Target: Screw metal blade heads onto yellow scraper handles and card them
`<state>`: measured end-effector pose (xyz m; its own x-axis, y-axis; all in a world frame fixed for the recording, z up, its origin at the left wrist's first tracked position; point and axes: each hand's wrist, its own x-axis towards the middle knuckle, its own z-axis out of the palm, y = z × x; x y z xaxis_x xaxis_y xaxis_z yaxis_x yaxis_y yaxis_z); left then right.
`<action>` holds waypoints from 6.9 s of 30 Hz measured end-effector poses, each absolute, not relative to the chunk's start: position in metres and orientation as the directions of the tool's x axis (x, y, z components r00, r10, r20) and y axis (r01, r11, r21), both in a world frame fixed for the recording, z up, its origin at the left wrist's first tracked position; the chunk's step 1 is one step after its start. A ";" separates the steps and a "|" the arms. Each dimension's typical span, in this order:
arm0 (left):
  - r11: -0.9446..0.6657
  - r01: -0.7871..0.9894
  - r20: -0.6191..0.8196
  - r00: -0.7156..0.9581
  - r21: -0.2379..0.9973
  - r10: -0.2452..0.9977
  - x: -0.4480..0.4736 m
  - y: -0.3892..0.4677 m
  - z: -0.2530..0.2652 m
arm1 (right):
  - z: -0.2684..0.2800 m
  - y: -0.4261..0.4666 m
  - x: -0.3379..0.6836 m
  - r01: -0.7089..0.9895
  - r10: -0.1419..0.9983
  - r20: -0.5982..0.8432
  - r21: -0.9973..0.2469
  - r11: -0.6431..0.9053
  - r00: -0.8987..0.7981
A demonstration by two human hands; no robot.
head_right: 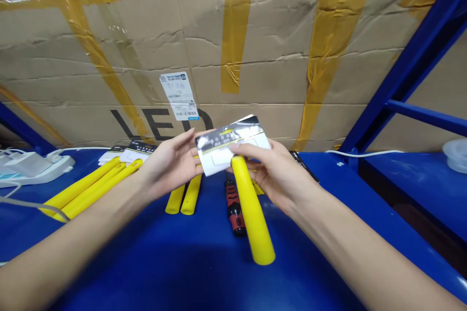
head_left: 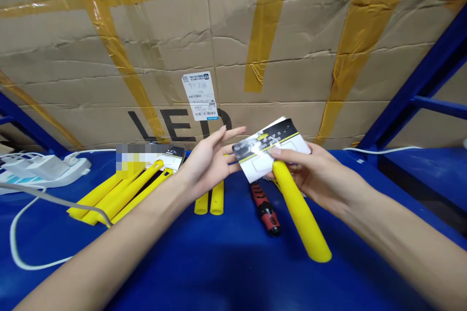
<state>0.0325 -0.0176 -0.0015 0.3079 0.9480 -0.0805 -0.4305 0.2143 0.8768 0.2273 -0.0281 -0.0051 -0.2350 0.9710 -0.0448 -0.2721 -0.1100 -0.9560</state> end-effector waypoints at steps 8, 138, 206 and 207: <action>0.375 -0.344 -0.182 0.479 0.861 0.858 0.006 -0.054 -0.006 | 0.028 -0.006 0.158 -0.460 0.977 0.066 -0.887 -0.036 -0.205; -0.643 0.729 -0.011 0.663 0.235 0.748 0.000 -0.016 -0.003 | -0.019 0.020 0.244 0.304 0.864 -0.326 -0.928 -0.216 -0.383; -0.593 0.780 -0.097 0.618 0.201 0.780 0.001 -0.016 0.009 | -0.010 0.028 0.262 0.747 0.993 0.067 -0.656 0.114 -0.093; -0.594 0.780 -0.092 0.618 0.199 0.781 0.001 -0.016 0.009 | -0.011 0.029 0.262 0.745 0.994 0.069 -0.658 0.108 -0.084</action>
